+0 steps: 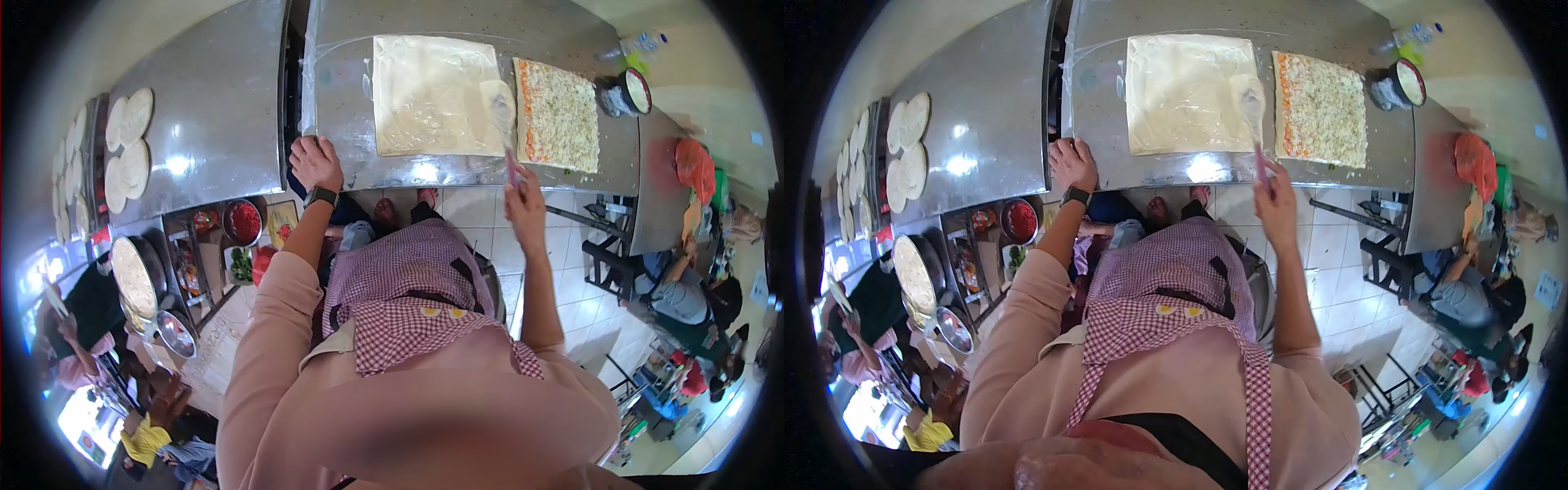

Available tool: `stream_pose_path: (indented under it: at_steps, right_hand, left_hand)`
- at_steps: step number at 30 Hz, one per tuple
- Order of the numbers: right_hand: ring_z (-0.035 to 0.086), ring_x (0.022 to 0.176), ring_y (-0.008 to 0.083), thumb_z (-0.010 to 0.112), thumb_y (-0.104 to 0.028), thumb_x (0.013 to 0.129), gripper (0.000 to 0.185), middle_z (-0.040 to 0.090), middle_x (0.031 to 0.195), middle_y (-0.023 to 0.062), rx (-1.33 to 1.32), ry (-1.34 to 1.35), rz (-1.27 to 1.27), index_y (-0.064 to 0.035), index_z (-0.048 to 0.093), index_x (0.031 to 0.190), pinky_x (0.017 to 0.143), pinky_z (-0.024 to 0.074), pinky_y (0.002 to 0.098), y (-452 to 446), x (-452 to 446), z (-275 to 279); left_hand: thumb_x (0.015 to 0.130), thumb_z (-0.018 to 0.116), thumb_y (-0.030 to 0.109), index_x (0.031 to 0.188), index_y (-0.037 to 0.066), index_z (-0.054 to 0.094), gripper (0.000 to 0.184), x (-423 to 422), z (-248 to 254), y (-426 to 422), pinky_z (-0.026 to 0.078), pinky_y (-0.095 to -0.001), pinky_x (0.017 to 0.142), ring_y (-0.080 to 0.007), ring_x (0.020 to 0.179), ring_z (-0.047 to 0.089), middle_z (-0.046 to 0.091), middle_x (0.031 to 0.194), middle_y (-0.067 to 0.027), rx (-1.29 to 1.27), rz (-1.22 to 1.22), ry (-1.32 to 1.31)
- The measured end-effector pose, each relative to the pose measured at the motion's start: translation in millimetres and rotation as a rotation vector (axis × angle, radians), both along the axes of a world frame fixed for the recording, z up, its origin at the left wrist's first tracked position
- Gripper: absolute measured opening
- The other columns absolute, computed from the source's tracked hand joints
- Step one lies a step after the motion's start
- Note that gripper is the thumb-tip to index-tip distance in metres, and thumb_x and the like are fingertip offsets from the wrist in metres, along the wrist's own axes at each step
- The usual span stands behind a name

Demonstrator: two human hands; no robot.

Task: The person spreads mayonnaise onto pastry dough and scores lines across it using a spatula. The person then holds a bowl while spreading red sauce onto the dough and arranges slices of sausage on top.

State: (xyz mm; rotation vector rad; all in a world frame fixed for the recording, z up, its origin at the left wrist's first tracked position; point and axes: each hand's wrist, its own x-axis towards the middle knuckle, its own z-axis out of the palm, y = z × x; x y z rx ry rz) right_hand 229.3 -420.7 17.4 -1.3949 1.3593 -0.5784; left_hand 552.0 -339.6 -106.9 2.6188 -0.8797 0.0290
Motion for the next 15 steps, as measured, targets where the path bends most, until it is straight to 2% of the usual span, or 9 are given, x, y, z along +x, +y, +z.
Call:
stream_pose_path:
  at_steps: [2,3,5,6,8,9,11,15]
  right_hand:
    - [0.052,0.052,0.0164,0.056,-0.013,0.082,0.039,0.057,0.070,0.0064,-0.342,0.204,0.098,-0.0080,0.047,0.120,0.050,0.0430,0.0299,-17,26,-27]
    - [0.052,0.052,0.0164,0.056,-0.013,0.082,0.039,0.057,0.070,0.0064,-0.332,0.211,0.124,-0.0080,0.047,0.120,0.050,0.0430,0.0299,-22,38,-35]
    - [0.060,0.059,0.0248,0.055,-0.011,0.080,0.042,0.062,0.080,0.0129,-0.518,0.487,0.008,-0.0109,0.048,0.121,0.054,0.0472,0.0346,-28,75,-29]
    - [0.060,0.059,0.0248,0.055,-0.011,0.080,0.042,0.062,0.080,0.0129,-0.505,0.491,0.022,-0.0109,0.048,0.121,0.054,0.0472,0.0346,-35,84,-37]
    - [0.061,0.067,0.0279,0.054,-0.013,0.080,0.044,0.063,0.086,0.0130,-0.683,0.531,0.006,-0.0124,0.048,0.123,0.062,0.0481,0.0361,-48,98,-51]
    - [0.061,0.067,0.0279,0.054,-0.013,0.080,0.044,0.063,0.086,0.0130,-0.673,0.534,0.014,-0.0124,0.048,0.123,0.062,0.0481,0.0361,-52,103,-55]
    - [0.062,0.074,0.0324,0.053,-0.011,0.079,0.045,0.062,0.099,0.0145,-0.619,0.520,0.042,-0.0128,0.049,0.123,0.067,0.0493,0.0388,-57,112,-55]
    - [0.064,0.066,0.0276,0.055,-0.007,0.076,0.044,0.064,0.093,0.0133,-0.747,0.537,0.060,-0.0117,0.053,0.120,0.058,0.0507,0.0358,-59,118,-67]
  left_hand:
    - [0.088,0.042,0.033,0.094,0.007,0.049,0.029,-1,0,0,0.040,-0.0468,0.077,-0.0352,0.097,0.047,0.048,0.107,-0.0138,-0.010,-0.008,0.000]
    - [0.088,0.042,0.033,0.094,0.007,0.049,0.029,-1,-1,1,0.040,-0.0468,0.077,-0.0352,0.097,0.047,0.048,0.107,-0.0138,0.002,0.016,0.012]
    - [0.087,0.043,0.032,0.094,0.007,0.049,0.028,0,1,1,0.040,-0.0467,0.076,-0.0351,0.095,0.048,0.048,0.105,-0.0136,-0.049,-0.044,0.001]
    - [0.087,0.043,0.032,0.094,0.006,0.049,0.027,1,-1,2,0.040,-0.0467,0.076,-0.0350,0.093,0.048,0.048,0.104,-0.0140,-0.079,-0.056,-0.006]
    - [0.087,0.043,0.032,0.094,0.006,0.049,0.027,2,-2,3,0.040,-0.0467,0.076,-0.0352,0.094,0.048,0.048,0.104,-0.0142,-0.058,-0.050,0.002]
    - [0.087,0.043,0.032,0.094,0.006,0.049,0.027,2,-2,2,0.039,-0.0466,0.076,-0.0353,0.094,0.048,0.048,0.104,-0.0145,-0.054,-0.055,0.002]
    - [0.087,0.043,0.032,0.095,0.006,0.048,0.028,1,-1,2,0.039,-0.0470,0.077,-0.0359,0.094,0.047,0.048,0.104,-0.0150,-0.044,-0.051,0.022]
    - [0.089,0.041,0.033,0.097,0.005,0.048,0.030,2,4,2,0.038,-0.0478,0.077,-0.0389,0.091,0.048,0.049,0.099,-0.0181,-0.056,-0.064,0.043]
